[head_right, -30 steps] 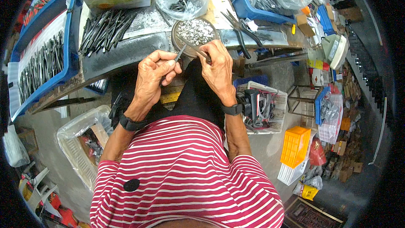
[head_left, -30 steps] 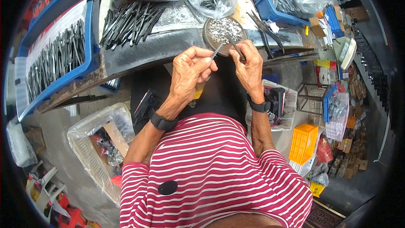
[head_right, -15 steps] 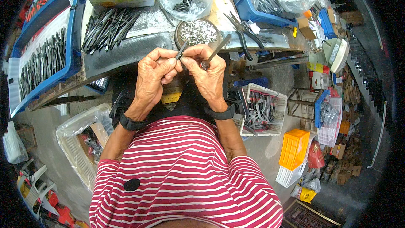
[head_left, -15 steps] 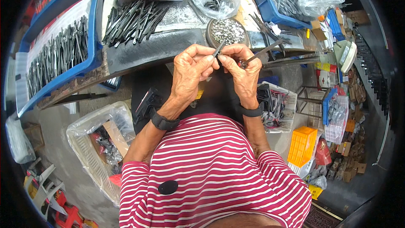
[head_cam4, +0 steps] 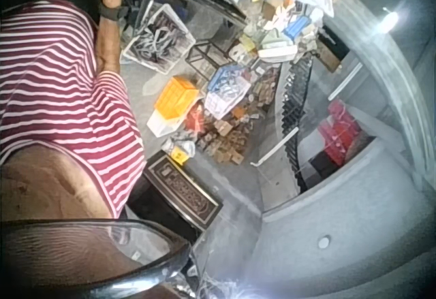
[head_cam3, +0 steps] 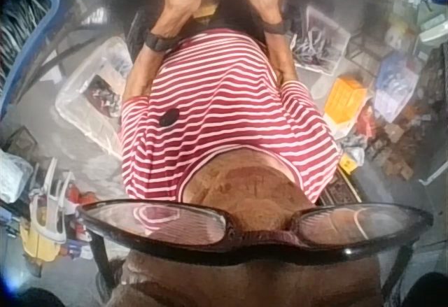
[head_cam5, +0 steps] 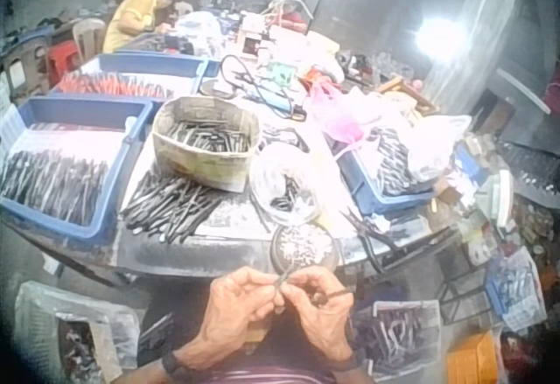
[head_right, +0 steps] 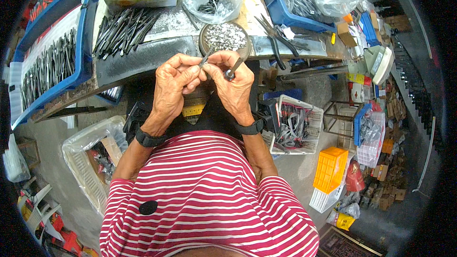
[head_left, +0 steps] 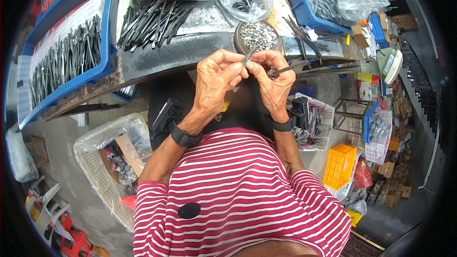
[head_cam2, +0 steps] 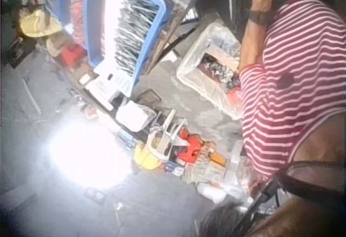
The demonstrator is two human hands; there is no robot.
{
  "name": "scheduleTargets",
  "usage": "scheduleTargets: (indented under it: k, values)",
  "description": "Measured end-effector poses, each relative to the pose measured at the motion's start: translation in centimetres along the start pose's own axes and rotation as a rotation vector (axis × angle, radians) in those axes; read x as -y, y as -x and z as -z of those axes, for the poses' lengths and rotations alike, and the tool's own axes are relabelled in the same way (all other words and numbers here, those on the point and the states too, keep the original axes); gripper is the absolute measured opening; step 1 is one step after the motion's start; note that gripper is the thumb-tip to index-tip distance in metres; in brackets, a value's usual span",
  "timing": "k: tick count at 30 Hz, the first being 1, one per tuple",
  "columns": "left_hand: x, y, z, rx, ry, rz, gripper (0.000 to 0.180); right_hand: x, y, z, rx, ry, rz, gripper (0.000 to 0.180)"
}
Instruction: The person repeatedly picks a metal rod and a small metal ball bearing from a container, then presses the ball into the end of the rod using a screwdriver. The person continues this process for multiple units, placing each assembled fastener on the table.
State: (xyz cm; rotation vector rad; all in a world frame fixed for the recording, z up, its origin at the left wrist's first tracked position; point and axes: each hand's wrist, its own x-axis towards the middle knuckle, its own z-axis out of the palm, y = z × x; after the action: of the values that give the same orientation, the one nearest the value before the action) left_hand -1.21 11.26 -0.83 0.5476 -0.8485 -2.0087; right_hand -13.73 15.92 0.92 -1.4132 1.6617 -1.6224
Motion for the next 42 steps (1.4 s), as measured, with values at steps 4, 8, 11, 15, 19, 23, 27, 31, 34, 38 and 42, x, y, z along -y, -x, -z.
scheduleTargets:
  k: [4, 8, 11, 15, 19, 23, 27, 31, 34, 38, 42]
  values:
    - [-0.2, 0.0, 0.1, 0.026, 0.031, 0.014, 0.013, 0.1, -0.2, 0.1, 0.002, -0.024, 0.018, 0.015]
    - [-0.6, -0.1, 0.5, 0.089, 0.079, 0.057, 0.014, 0.5, -0.4, 0.5, 0.043, -0.099, -0.034, 0.016]
    - [-0.8, -0.2, 0.6, 0.143, 0.135, 0.077, 0.013, 0.5, -0.6, 0.8, 0.073, -0.323, -0.148, 0.021]
    - [-0.9, -0.2, -0.2, 0.112, 0.065, -0.033, 0.011, 0.2, -1.1, 0.6, 0.071, -0.575, -0.259, 0.028]
    - [-0.8, 0.1, -1.5, -0.048, -0.131, -0.167, 0.009, -0.2, -1.2, -0.3, -0.004, -0.582, -0.26, 0.033]
    - [-0.6, -0.1, -2.1, -0.157, -0.356, -0.302, 0.01, 0.0, -1.4, -0.8, -0.029, -0.513, -0.231, 0.036]
    - [-0.3, -0.6, -2.3, -0.17, -0.339, -0.366, 0.011, 0.5, -1.2, -1.7, -0.11, -0.272, -0.091, 0.033]
    - [-0.6, -0.7, -2.4, -0.17, -0.254, -0.287, 0.009, 0.9, -0.5, -2.8, -0.19, 0.21, 0.152, 0.032]
    - [-0.9, -0.8, -2.4, -0.157, -0.136, -0.214, 0.008, 1.0, -0.7, -3.0, -0.187, 0.133, 0.142, 0.031]
    - [-1.2, -0.7, -2.0, -0.085, -0.049, -0.153, 0.01, 1.0, -1.8, -2.2, -0.177, -0.34, -0.169, 0.034]
    - [-1.1, -1.0, -1.8, -0.112, -0.024, -0.122, 0.011, 1.0, -1.3, -2.3, -0.153, -0.116, -0.065, 0.025]
